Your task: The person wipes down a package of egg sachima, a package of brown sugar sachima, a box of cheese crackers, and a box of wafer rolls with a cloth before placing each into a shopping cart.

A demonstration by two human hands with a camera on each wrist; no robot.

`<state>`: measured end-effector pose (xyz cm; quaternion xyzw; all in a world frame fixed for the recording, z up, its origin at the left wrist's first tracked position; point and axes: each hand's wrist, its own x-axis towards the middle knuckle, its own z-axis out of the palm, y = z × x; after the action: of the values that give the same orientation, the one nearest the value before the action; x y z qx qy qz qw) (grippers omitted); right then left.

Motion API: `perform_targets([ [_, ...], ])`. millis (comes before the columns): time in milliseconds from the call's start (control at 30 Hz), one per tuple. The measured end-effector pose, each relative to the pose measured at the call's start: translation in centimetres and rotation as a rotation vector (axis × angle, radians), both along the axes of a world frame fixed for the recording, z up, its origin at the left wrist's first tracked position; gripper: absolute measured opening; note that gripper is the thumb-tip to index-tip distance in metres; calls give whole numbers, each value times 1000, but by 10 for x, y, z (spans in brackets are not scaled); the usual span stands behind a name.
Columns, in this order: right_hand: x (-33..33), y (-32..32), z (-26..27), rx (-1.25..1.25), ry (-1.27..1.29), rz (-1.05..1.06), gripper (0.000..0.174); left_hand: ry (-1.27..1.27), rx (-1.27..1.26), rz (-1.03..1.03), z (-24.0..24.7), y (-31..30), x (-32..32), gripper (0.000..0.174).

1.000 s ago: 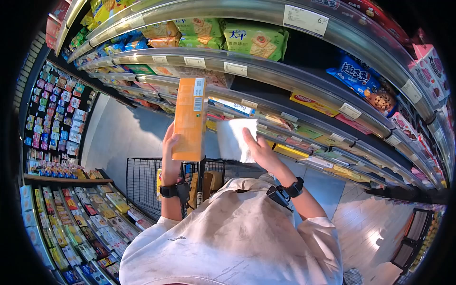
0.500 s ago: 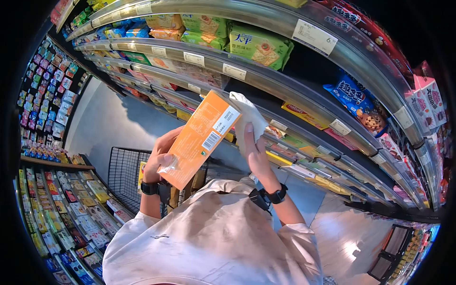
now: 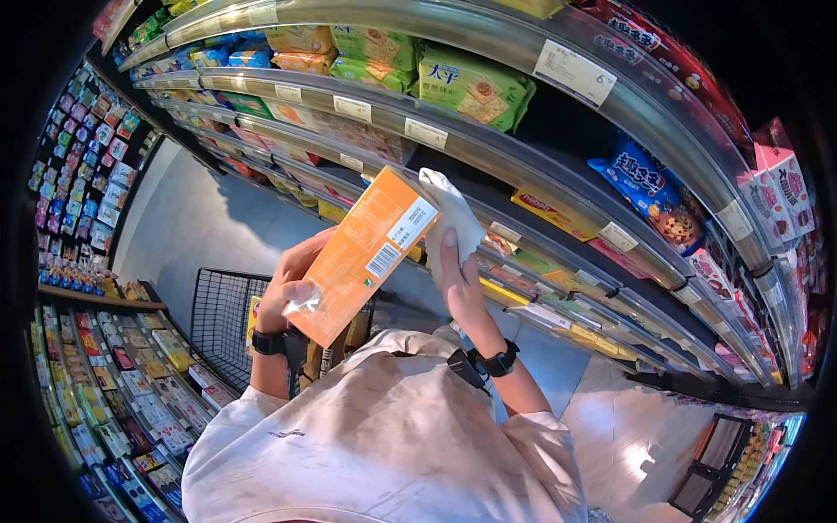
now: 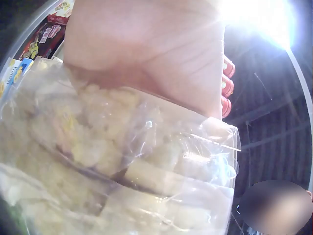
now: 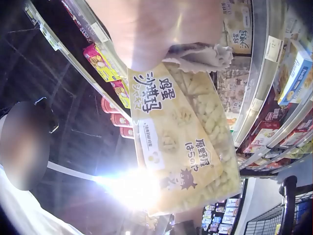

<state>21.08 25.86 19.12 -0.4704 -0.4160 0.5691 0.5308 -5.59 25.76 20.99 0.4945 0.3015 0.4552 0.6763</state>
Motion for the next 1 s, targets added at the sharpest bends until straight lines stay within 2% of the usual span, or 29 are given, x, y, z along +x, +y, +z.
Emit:
perform_targets([
  [100,1,-1,2,-77,26,12,62,-6,1,8,3,-1,0,92],
  [533,0,-1,-1,-48,2,10,59,16,-6,11,1,-4,-2,91],
  [633,2,1,-7,-29,18,68,60,38,17,10,1,-5,-2,90],
  [767,-5,1,0,-18,-8,-1,53,42,22,21,4,-7,2,92],
  [867,-18,3,3,-16,0,-30,47,7,-56,56,4,-15,7,94],
  [933,-30,8,2,-14,12,-28,45,-109,-125,204,-2,-21,14,95],
  [967,-32,11,-1,142,-106,65,43,-95,-127,215,-3,-23,16,95],
  [1000,-35,13,-3,302,-224,154,42,-127,-89,310,-3,-23,17,93],
])
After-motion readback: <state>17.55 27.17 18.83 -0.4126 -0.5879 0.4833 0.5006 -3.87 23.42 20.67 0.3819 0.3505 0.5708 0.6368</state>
